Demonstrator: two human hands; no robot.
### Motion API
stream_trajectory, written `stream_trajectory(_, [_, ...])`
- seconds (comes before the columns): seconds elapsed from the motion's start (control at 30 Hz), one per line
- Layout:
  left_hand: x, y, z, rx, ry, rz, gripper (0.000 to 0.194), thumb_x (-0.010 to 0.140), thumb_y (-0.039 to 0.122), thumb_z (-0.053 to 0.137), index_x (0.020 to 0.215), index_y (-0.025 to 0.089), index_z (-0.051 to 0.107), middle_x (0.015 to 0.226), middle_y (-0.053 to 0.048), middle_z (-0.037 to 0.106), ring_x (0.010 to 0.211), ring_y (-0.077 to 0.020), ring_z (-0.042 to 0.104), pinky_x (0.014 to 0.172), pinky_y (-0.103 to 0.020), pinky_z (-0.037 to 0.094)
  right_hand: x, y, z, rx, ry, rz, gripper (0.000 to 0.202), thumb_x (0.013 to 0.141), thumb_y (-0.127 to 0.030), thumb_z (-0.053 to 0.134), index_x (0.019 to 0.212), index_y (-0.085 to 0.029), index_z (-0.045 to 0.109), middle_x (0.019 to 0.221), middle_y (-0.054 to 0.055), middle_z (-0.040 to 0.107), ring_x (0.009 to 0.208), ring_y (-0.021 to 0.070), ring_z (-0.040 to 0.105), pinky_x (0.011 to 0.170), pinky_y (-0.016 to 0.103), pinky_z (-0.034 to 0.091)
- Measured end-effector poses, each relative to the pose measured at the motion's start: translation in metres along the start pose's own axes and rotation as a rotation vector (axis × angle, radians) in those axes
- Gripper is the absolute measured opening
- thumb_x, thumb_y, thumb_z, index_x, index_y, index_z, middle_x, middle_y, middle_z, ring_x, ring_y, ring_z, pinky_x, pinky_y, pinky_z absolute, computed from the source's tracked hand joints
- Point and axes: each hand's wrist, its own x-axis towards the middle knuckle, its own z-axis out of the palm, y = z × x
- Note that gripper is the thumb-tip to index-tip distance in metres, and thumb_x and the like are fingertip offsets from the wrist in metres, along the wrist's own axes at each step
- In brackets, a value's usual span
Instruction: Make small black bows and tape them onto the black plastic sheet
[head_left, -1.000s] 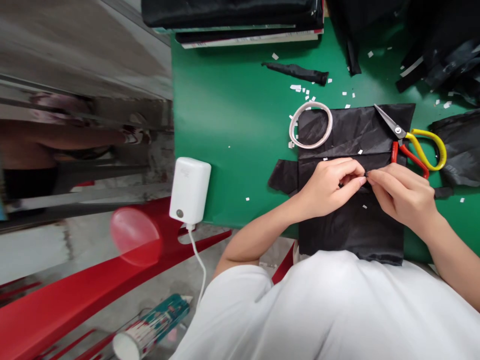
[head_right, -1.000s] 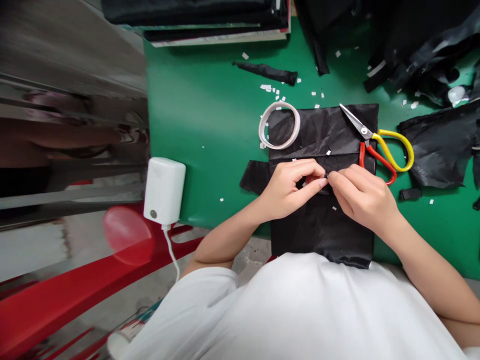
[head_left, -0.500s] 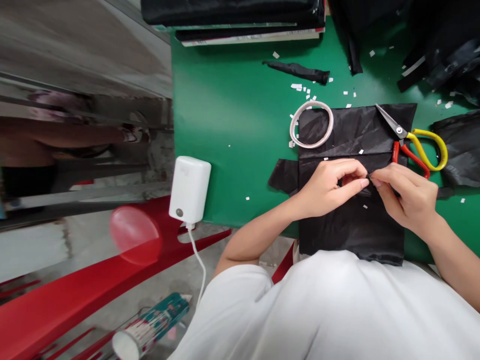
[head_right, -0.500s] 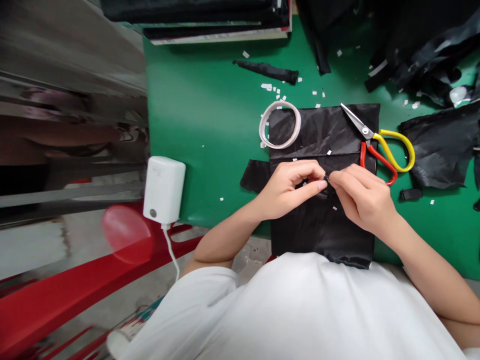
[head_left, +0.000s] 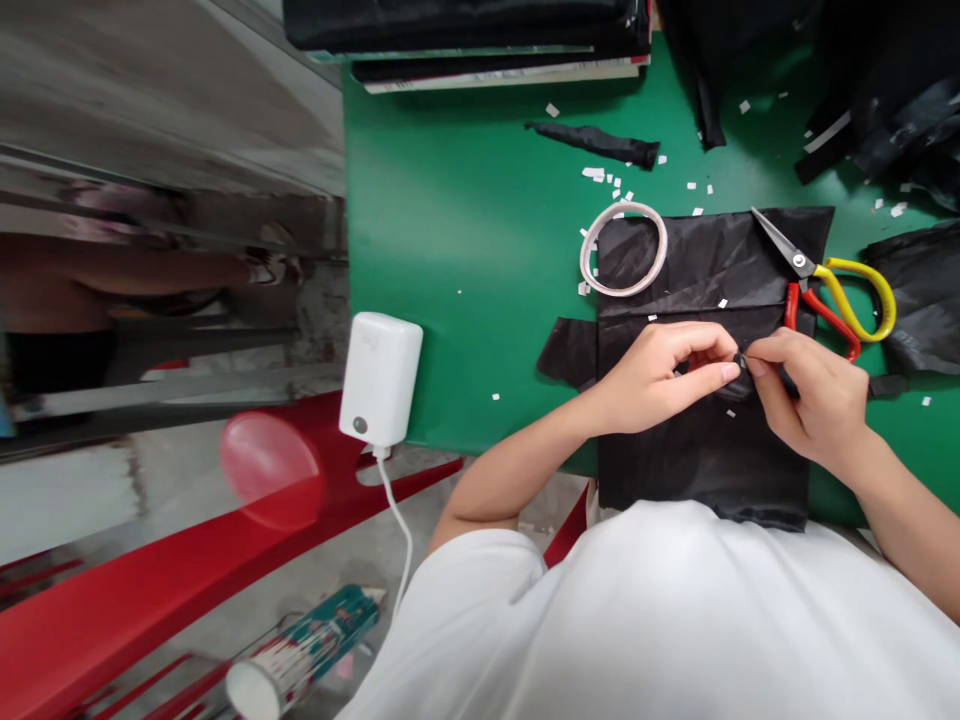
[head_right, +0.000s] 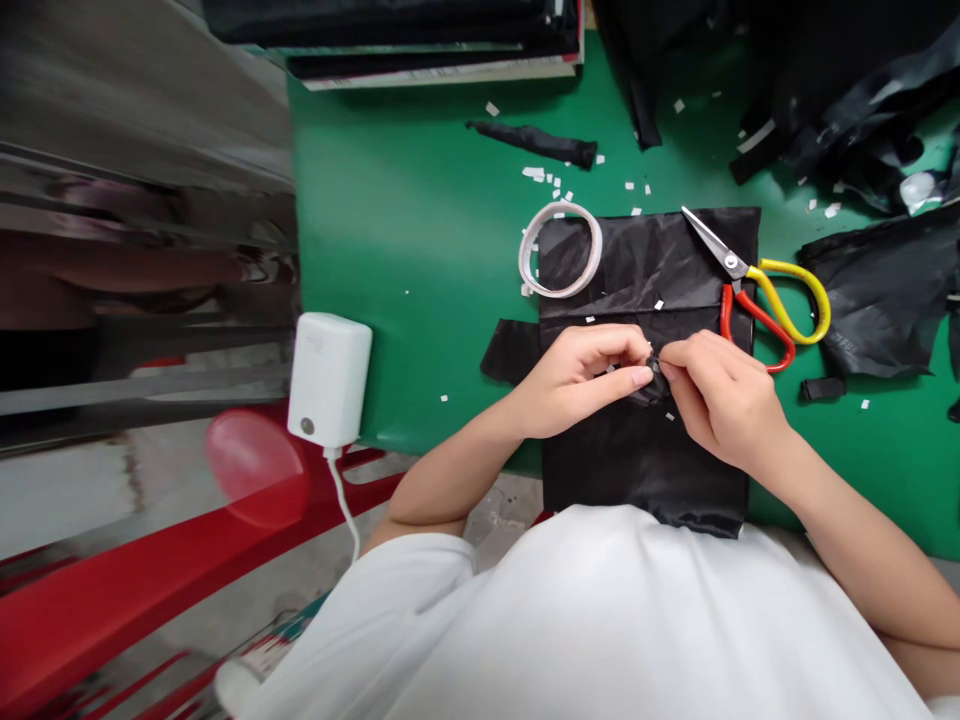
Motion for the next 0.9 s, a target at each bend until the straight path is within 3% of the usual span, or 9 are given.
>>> stream_trajectory(0.17, [0.000, -0.002, 0.001, 0.012, 0.030, -0.002, 0.027, 0.089, 0.036, 0.059, 0.073, 0.015, 0.052, 0.068, 0.003, 0.046, 0.065, -0.0088, 0.041, 0.064, -0.024, 0.034, -0.001, 0.001, -0.001, -0.105, 0.034, 0.022, 0.017, 0.087, -0.006, 0.056, 0.092, -0.020, 0.051, 0.067, -0.002, 0.058, 0.060, 0.0111, 0.056, 0.058, 0.023, 0.046])
stream_trajectory(0.33, [0.003, -0.005, -0.003, -0.071, 0.218, -0.002, 0.032, 0.086, 0.043, 0.061, 0.074, 0.016, 0.048, 0.069, 0.004, 0.040, 0.062, -0.0079, 0.036, 0.059, -0.023, 0.032, -0.005, 0.011, -0.003, -0.288, 0.087, 0.076, 0.015, 0.085, -0.007, 0.057, 0.091, -0.021, 0.053, 0.064, -0.002, 0.055, 0.056, 0.0120, 0.052, 0.053, 0.026, 0.041])
stream_trajectory(0.47, [0.006, -0.009, -0.010, -0.113, 0.368, 0.063, 0.032, 0.082, 0.043, 0.067, 0.074, 0.017, 0.051, 0.073, 0.002, 0.043, 0.066, -0.0084, 0.040, 0.062, -0.022, 0.036, -0.008, 0.018, -0.003, -0.396, 0.046, 0.104, 0.014, 0.085, -0.010, 0.055, 0.092, -0.022, 0.056, 0.070, 0.002, 0.061, 0.064, 0.0169, 0.054, 0.062, 0.030, 0.044])
stream_trajectory(0.57, [0.006, -0.014, -0.012, -0.138, 0.413, 0.097, 0.027, 0.085, 0.041, 0.065, 0.077, 0.018, 0.053, 0.073, 0.002, 0.043, 0.067, -0.0087, 0.042, 0.062, -0.021, 0.038, -0.006, 0.018, -0.005, -0.406, 0.005, 0.120, 0.015, 0.084, -0.011, 0.054, 0.094, -0.022, 0.057, 0.073, 0.004, 0.062, 0.070, 0.0203, 0.054, 0.067, 0.033, 0.046])
stream_trajectory(0.67, [0.006, -0.016, -0.011, -0.133, 0.421, 0.085, 0.024, 0.085, 0.040, 0.064, 0.079, 0.018, 0.055, 0.074, 0.001, 0.045, 0.067, -0.0093, 0.043, 0.062, -0.021, 0.040, -0.001, 0.015, -0.009, -0.277, -0.118, 0.007, 0.016, 0.082, -0.014, 0.057, 0.097, -0.019, 0.058, 0.081, 0.007, 0.063, 0.075, 0.0216, 0.052, 0.070, 0.035, 0.047])
stream_trajectory(0.8, [0.006, -0.014, -0.009, -0.112, 0.410, 0.074, 0.022, 0.084, 0.036, 0.065, 0.078, 0.018, 0.055, 0.077, 0.000, 0.048, 0.072, -0.0101, 0.047, 0.068, -0.022, 0.042, 0.003, 0.010, -0.009, -0.237, -0.360, -0.266, 0.018, 0.086, -0.031, 0.059, 0.094, -0.015, 0.061, 0.077, 0.007, 0.058, 0.071, 0.0213, 0.046, 0.063, 0.034, 0.041])
stream_trajectory(0.9, [0.007, -0.012, -0.008, -0.109, 0.400, 0.077, 0.021, 0.084, 0.034, 0.064, 0.077, 0.017, 0.054, 0.078, 0.000, 0.048, 0.074, -0.0100, 0.047, 0.069, -0.022, 0.042, 0.002, 0.008, -0.007, -0.347, -0.435, -0.280, 0.015, 0.086, -0.030, 0.058, 0.087, -0.016, 0.061, 0.073, 0.006, 0.054, 0.072, 0.0217, 0.046, 0.062, 0.033, 0.037])
